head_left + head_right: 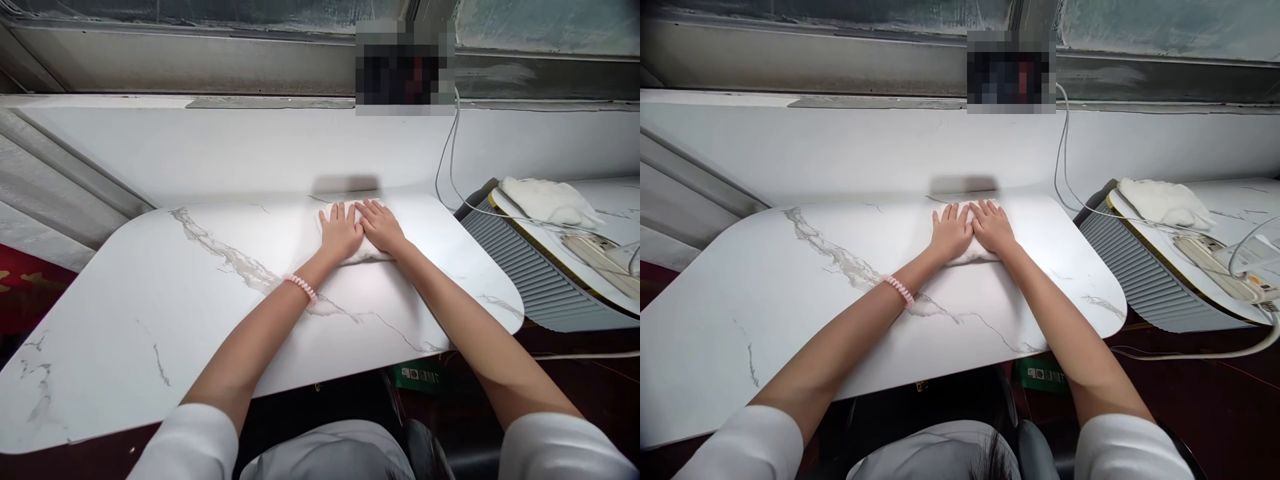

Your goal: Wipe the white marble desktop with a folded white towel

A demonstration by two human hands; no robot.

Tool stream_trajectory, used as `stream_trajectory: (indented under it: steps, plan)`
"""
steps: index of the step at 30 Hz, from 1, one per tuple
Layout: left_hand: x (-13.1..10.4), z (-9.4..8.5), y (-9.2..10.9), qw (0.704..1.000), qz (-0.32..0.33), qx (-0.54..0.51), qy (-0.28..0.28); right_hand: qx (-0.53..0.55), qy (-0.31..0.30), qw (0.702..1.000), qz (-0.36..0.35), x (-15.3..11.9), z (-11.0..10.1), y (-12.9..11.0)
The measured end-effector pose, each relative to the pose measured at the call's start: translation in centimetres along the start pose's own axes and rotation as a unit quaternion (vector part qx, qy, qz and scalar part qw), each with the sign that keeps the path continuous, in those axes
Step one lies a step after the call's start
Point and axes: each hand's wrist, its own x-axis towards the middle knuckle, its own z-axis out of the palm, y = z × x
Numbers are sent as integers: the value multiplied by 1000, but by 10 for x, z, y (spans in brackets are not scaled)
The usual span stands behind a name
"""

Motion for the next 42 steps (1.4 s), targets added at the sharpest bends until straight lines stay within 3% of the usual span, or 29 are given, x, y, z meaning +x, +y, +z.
stream_trajectory:
  steps: [6, 13, 17, 20, 26, 36, 42]
  plan:
    - [-64, -1, 33, 1000, 7, 0, -21, -36, 8, 999, -35, -72, -5, 4]
    - [-130, 5, 62, 995, 79, -17, -57, -41, 41, 998, 0, -165, -7, 6]
    - [-149, 0, 76, 987, 102, -36, -116, -23, 42, 999, 0, -201, -15, 9]
    - [-149, -7, 82, 979, 101, -61, -167, -23, 22, 999, 2, -208, -20, 14]
    - [-112, -2, 81, 978, 100, -91, -159, -56, 10, 998, 31, -172, -20, 31]
    - [20, 24, 83, 997, 57, -43, -34, -19, 15, 1000, 10, -31, -18, 100]
    - [71, 31, 92, 999, 37, -29, -16, 10, 34, 998, -42, 22, -15, 144]
